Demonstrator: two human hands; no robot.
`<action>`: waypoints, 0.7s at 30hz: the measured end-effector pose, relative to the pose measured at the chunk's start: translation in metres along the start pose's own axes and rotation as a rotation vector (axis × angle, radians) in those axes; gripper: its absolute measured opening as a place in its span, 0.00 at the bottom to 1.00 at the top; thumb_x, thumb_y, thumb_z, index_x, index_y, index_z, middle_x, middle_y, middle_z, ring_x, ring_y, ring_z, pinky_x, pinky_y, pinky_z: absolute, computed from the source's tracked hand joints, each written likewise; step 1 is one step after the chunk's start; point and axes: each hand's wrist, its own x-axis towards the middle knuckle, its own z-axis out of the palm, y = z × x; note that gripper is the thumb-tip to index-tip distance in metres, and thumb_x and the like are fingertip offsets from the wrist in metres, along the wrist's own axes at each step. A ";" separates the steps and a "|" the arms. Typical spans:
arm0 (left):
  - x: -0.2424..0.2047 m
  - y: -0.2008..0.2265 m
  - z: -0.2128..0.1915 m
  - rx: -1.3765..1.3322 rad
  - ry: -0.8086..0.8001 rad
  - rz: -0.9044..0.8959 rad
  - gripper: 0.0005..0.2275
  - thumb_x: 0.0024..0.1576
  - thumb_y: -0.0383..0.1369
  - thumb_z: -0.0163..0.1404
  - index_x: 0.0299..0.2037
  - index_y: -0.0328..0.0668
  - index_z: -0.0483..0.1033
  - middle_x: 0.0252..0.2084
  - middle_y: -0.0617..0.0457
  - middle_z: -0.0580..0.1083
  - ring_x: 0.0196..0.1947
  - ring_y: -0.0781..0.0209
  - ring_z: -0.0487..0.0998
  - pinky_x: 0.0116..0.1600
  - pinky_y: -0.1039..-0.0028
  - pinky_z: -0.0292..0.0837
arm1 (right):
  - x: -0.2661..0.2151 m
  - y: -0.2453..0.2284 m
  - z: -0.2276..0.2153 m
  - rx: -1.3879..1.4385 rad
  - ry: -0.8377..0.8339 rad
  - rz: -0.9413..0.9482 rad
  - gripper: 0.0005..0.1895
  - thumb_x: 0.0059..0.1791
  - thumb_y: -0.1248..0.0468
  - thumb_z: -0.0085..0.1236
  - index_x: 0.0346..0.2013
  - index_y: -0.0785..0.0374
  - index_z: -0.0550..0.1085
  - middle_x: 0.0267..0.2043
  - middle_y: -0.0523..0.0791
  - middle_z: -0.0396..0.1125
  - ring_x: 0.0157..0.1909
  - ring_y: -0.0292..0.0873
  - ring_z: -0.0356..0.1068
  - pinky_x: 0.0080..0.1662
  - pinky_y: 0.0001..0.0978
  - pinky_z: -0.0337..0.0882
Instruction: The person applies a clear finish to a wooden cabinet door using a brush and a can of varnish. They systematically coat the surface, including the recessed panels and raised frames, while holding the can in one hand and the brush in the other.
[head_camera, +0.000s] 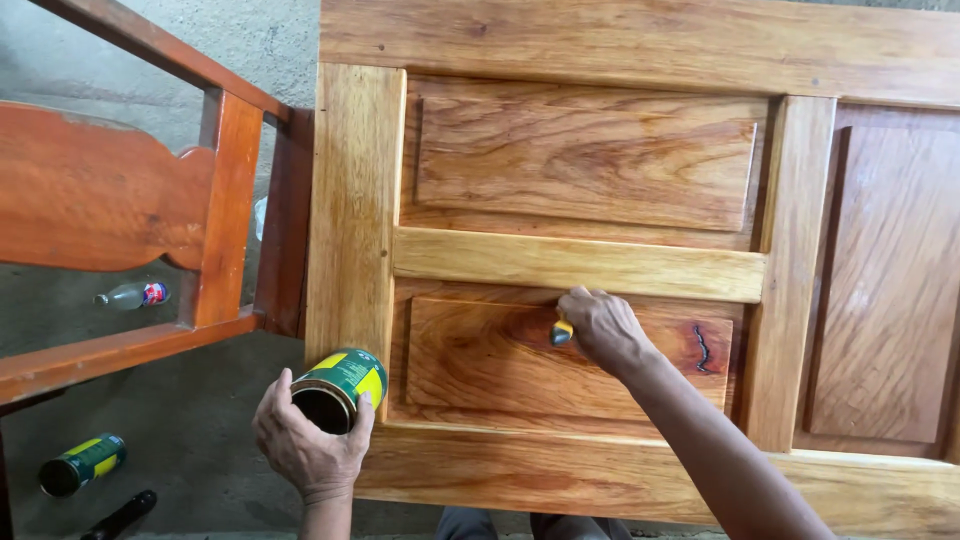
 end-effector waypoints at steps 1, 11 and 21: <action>-0.001 -0.001 -0.001 0.002 -0.002 0.000 0.41 0.49 0.55 0.56 0.69 0.40 0.59 0.61 0.41 0.68 0.63 0.42 0.68 0.66 0.50 0.63 | -0.001 -0.004 -0.015 0.003 -0.002 0.000 0.02 0.46 0.70 0.54 0.32 0.59 0.72 0.35 0.49 0.69 0.36 0.53 0.72 0.37 0.48 0.72; 0.003 0.003 -0.009 -0.025 0.041 0.042 0.40 0.47 0.53 0.60 0.67 0.39 0.61 0.59 0.41 0.70 0.61 0.42 0.69 0.65 0.50 0.63 | -0.090 0.101 -0.061 0.121 0.013 0.502 0.13 0.45 0.52 0.65 0.37 0.56 0.77 0.34 0.44 0.72 0.38 0.49 0.74 0.41 0.43 0.73; 0.003 0.005 -0.006 -0.036 0.030 0.038 0.41 0.47 0.52 0.61 0.67 0.37 0.61 0.59 0.39 0.69 0.61 0.39 0.69 0.65 0.50 0.64 | -0.098 0.104 -0.067 0.064 0.102 0.300 0.11 0.45 0.54 0.64 0.35 0.56 0.78 0.36 0.44 0.71 0.44 0.50 0.72 0.45 0.43 0.72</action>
